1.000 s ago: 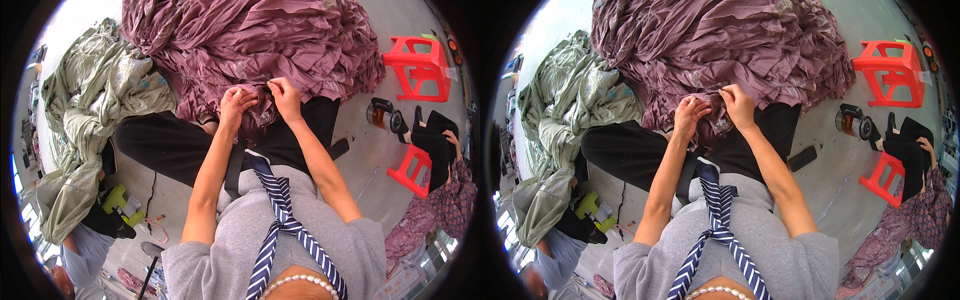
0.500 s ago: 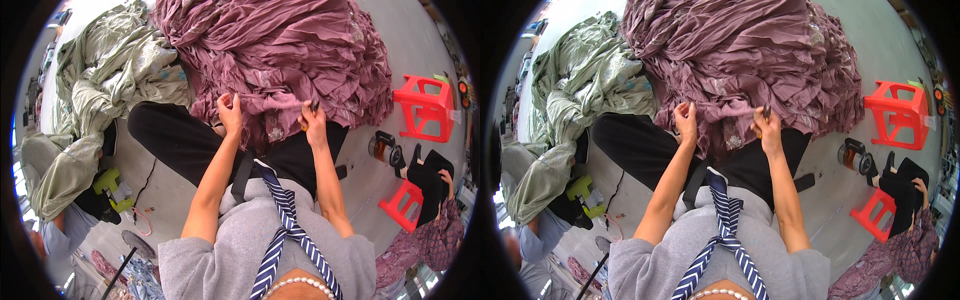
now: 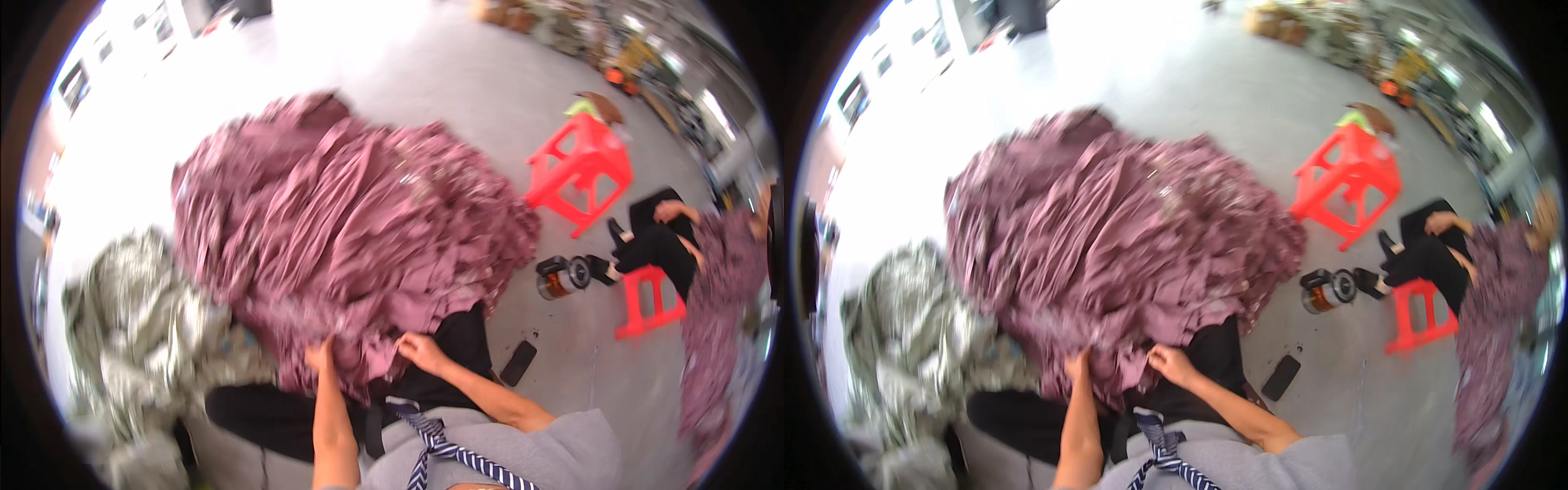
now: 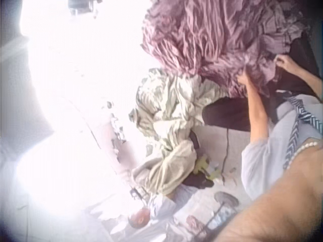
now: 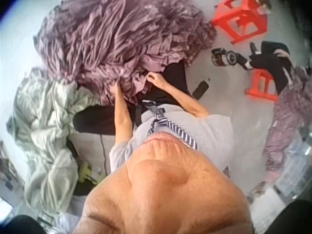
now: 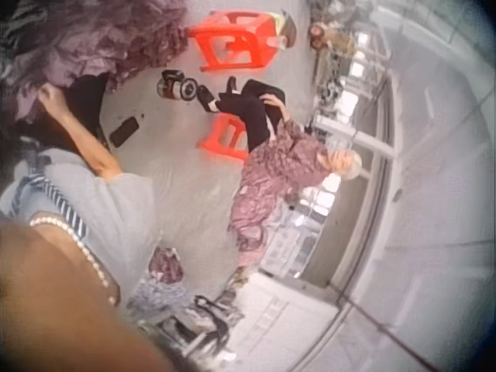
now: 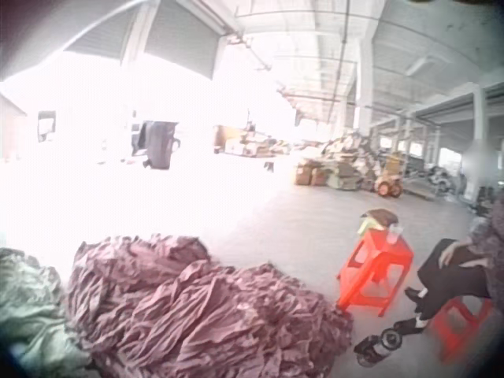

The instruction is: The person sits on the floor and repeatedly picks up pieces of dusty mauve fabric from a large pile. They use a small tool to trim or cut small sections of the fabric, then place the pieces back onto the pile. The task continues throughout the clip with no visible final stacking or destination shown.

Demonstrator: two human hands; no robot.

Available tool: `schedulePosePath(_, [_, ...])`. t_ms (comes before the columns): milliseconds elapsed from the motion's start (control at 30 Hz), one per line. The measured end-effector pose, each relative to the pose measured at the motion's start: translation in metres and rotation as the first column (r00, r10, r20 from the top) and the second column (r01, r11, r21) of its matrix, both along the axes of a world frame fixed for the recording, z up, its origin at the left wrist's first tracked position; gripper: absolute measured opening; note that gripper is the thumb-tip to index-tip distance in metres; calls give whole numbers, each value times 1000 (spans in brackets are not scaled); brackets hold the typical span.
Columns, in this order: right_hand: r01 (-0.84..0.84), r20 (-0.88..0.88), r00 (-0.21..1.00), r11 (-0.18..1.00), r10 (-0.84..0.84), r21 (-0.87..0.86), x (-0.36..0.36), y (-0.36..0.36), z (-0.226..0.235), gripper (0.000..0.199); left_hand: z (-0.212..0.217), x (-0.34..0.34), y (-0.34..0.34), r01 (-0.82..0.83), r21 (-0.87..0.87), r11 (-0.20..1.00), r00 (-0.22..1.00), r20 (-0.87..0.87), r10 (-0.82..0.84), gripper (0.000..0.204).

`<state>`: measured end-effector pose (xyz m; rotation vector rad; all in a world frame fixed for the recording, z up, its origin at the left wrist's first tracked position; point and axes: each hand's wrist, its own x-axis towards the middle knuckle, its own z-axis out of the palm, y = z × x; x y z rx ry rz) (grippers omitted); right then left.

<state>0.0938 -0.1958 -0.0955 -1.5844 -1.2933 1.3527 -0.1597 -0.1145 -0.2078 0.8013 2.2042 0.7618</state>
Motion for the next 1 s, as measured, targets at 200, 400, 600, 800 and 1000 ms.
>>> schedulePosePath(200, [-51,499,866,998,25,39,-23,22,-20,44,-33,-6,1,-253,-288,923,931,188,314,126])
schedulePosePath(400, [-115,664,731,987,159,-110,-34,11,-58,62,-21,27,-16,-157,-328,932,974,106,202,100])
schedulePosePath(600, [-194,631,712,950,307,-243,-52,15,-44,66,-29,9,-17,-61,-396,916,988,109,113,77])
schedulePosePath(800, [-115,622,728,946,287,-302,-49,18,-63,28,-2,15,-31,-88,-110,990,862,490,131,36])
schedulePosePath(1000, [-340,-271,924,902,268,-266,-74,9,-70,24,32,-20,-12,-128,-5,992,591,803,80,32])
